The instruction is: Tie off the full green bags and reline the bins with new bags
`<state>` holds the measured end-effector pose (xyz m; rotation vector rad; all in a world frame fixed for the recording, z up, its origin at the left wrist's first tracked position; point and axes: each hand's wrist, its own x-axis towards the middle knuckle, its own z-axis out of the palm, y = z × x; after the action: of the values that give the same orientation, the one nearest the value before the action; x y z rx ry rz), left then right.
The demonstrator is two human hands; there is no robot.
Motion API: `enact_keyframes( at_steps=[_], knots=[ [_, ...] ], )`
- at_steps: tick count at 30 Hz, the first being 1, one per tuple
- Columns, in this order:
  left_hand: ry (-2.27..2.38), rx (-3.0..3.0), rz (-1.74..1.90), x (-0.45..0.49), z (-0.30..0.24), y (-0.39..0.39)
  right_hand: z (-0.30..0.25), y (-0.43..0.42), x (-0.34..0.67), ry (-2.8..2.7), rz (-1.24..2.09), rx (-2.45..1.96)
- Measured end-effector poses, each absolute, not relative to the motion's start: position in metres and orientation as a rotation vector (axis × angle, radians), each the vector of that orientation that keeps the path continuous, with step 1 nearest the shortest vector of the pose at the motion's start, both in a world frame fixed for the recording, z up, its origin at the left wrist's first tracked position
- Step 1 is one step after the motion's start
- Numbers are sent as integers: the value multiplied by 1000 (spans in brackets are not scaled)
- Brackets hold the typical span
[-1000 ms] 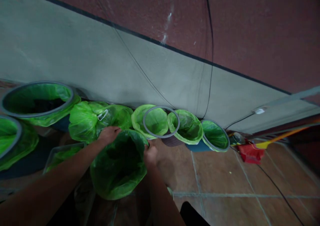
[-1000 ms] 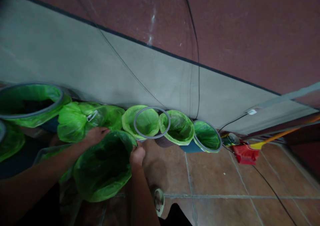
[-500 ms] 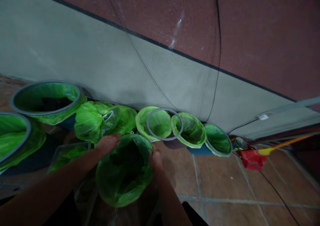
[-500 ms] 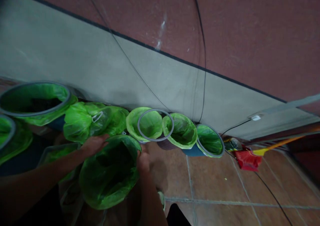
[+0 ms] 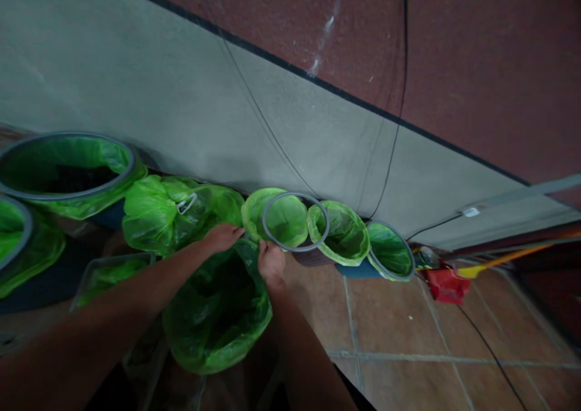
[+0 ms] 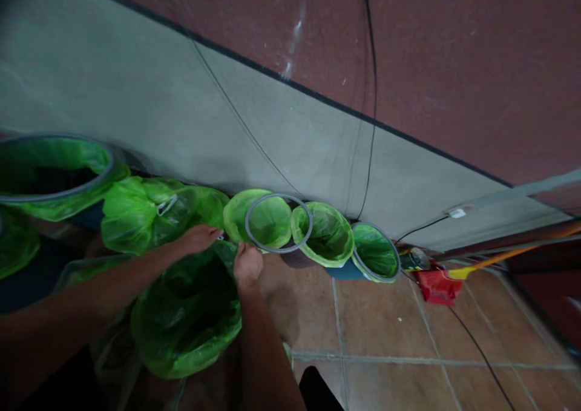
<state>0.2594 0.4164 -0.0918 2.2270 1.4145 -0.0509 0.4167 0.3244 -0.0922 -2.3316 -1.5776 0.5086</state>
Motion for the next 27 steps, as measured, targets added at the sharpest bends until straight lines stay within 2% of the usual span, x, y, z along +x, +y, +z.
enact_keyframes(
  at_steps=[7, 15, 22, 27],
  knots=[
    [1263, 2378, -11, 250, -107, 398, -122, 320, 418, -1672, 614, -2102],
    [1488, 2429, -228, 244, -93, 387, -134, 320, 420, -1751, 584, -2087],
    [1614, 2474, -231, 212, -51, 358, -83, 273, 435, -1834, 398, -2003],
    [1315, 2494, -263, 197, -17, 285, -55, 199, 445, -2127, 514, -1862]
  ],
)
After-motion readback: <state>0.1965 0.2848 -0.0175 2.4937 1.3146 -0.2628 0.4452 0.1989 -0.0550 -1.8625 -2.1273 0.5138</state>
